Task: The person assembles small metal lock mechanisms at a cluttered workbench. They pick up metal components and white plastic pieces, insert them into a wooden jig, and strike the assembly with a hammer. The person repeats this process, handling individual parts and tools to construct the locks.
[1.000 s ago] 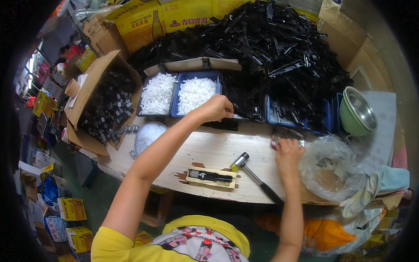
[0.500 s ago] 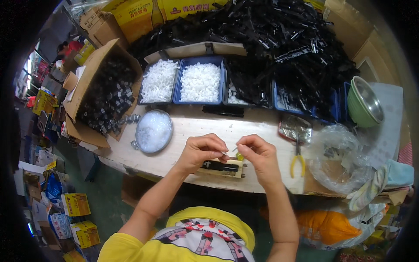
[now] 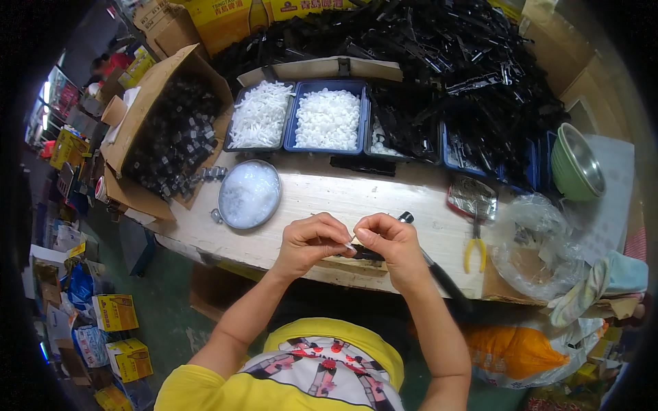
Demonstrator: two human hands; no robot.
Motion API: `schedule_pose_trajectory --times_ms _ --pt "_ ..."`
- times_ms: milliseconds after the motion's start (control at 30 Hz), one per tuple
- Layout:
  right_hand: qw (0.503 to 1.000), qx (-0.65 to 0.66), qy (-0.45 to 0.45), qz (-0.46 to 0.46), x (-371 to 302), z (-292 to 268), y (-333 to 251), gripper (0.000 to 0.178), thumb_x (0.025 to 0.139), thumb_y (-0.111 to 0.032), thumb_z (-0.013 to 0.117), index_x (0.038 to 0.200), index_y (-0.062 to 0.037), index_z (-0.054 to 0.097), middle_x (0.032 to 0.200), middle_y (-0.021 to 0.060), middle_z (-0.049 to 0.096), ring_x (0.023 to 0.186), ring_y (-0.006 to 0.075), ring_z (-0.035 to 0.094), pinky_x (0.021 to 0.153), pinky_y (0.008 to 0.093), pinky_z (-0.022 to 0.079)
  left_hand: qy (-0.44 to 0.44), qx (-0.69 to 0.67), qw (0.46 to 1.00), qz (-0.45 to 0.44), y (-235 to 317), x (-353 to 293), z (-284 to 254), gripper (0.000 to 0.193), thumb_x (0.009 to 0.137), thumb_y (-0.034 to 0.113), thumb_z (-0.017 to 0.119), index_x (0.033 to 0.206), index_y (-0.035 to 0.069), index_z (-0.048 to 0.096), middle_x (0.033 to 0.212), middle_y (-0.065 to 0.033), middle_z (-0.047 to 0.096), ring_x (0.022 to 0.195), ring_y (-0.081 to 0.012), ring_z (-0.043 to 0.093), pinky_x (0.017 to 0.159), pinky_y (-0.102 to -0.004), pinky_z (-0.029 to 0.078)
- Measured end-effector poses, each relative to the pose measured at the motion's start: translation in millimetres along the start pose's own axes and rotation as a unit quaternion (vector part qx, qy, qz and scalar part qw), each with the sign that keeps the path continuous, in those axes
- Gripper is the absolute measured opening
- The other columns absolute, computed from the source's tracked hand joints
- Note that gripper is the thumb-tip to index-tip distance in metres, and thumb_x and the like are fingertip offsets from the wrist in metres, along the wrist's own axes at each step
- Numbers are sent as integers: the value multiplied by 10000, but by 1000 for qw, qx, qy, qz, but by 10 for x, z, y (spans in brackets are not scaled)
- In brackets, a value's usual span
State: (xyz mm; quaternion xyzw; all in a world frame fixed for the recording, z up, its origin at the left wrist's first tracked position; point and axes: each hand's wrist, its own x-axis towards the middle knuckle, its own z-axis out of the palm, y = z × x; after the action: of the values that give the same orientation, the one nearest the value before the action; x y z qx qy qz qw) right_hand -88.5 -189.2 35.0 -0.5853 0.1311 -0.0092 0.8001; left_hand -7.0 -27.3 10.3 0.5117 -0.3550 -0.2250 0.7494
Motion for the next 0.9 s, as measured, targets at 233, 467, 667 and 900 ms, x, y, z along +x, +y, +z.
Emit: schedule_pose_trajectory --times_ms 233,467,667,900 --pt "999 -26 -7 44 15 116 -12 115 809 -128 642 854 -23 625 799 -18 591 714 52 512 701 201 396 18 216 971 100 29 -73 -19 207 688 -106 656 855 17 657 840 -77 622 766 -165 616 654 -248 521" --pt "877 -411 47 -242 -5 202 138 55 772 -68 620 818 -40 632 742 45 574 731 201 509 699 318 339 30 194 978 69 -29 -140 -68 204 709 -114 614 877 -1 645 858 -98 617 744 -169 621 664 -244 519" --pt "817 -487 61 -303 -93 216 194 95 718 -47 654 805 -74 626 745 22 577 730 192 504 696 324 321 53 247 964 79 -94 -187 -86 223 708 -140 570 882 -11 621 855 -97 602 731 -170 608 642 -249 500" --pt "733 -582 41 -350 -73 137 341 126 682 -62 662 785 -95 599 744 5 545 733 191 490 703 354 308 -4 387 920 64 -92 -246 -197 243 674 -13 644 914 25 626 952 -81 585 912 -231 537 799 -331 401"
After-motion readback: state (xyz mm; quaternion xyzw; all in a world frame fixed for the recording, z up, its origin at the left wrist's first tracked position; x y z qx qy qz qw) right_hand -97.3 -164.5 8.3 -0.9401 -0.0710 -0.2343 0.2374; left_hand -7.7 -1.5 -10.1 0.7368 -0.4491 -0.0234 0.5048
